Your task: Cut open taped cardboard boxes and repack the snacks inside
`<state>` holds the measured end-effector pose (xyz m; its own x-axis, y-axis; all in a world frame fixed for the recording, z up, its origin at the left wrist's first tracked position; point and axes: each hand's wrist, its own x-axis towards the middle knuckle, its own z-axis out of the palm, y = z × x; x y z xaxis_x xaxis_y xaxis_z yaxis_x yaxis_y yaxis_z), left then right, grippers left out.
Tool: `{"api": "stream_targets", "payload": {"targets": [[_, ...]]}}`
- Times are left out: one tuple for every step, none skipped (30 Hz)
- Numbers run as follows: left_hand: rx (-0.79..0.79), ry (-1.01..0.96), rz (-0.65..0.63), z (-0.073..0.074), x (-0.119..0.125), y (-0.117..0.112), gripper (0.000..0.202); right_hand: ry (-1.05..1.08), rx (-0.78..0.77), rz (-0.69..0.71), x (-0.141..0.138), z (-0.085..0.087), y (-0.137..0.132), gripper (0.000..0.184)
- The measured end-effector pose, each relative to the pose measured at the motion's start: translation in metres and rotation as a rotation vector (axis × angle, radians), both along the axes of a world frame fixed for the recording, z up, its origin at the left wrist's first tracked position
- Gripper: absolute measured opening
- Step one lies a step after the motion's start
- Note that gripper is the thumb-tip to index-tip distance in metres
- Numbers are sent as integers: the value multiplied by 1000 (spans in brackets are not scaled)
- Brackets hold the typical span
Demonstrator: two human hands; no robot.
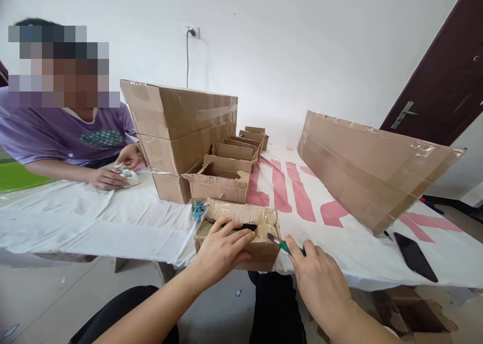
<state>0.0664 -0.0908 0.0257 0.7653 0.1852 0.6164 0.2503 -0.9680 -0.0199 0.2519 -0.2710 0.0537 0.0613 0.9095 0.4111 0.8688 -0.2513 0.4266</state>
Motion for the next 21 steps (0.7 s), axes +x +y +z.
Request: {"api": "stream_targets", "payload": {"targets": [[1, -2, 1, 0, 0, 0, 40, 31, 16, 3, 1, -2, 0, 40], [1, -6, 0, 0, 0, 0, 40, 59, 31, 6, 1, -3, 1, 39], [2, -11, -2, 0, 1, 0, 40, 83, 43, 7, 2, -5, 1, 39], [3, -16, -5, 0, 1, 1, 40, 104, 53, 7, 2, -7, 1, 39], [3, -20, -6, 1, 1, 1, 41, 120, 62, 7, 2, -9, 2, 39], [4, -24, -6, 1, 1, 1, 41, 137, 73, 6, 2, -11, 2, 39], [4, -25, -6, 1, 1, 1, 41, 154, 86, 4, 2, -13, 2, 39], [3, -25, -8, 1, 1, 1, 42, 172, 97, 1, 2, -15, 2, 39], [2, -25, -9, 0, 1, 1, 42, 190, 105, -1, 1, -17, 2, 39], [2, -27, -11, 0, 1, 1, 43, 207, 114, -4, 1, -20, 3, 40], [2, -30, -14, 0, 0, 1, 43, 222, 122, -7, 1, -21, 3, 40], [3, -35, -17, 0, 0, 1, 43, 234, 130, -10, 0, -23, 3, 40], [3, -40, -18, 0, 0, 1, 43, 242, 140, -12, 0, -24, 3, 40], [3, -44, -16, 0, 0, 1, 43, 248, 149, -12, -1, -25, 4, 40], [2, -46, -13, 0, -1, 1, 43, 251, 156, -11, -1, -25, 4, 40], [2, -47, -10, 0, -1, 1, 43, 251, 160, -10, -2, -25, 4, 40], [2, -46, -7, 1, -1, 1, 42, 248, 163, -8, -2, -25, 4, 41], [4, -46, -5, 1, -1, 1, 43, 244, 164, -7, -2, -26, 4, 42], [7, -46, -4, 1, -1, 1, 43, 236, 164, -6, -1, -26, 4, 43], [11, -47, -4, 1, -1, 1, 44, 225, 163, -8, -1, -27, 4, 44], [15, -50, -4, 1, -1, 2, 44, 208, 166, -10, 0, -28, 4, 45]]}}
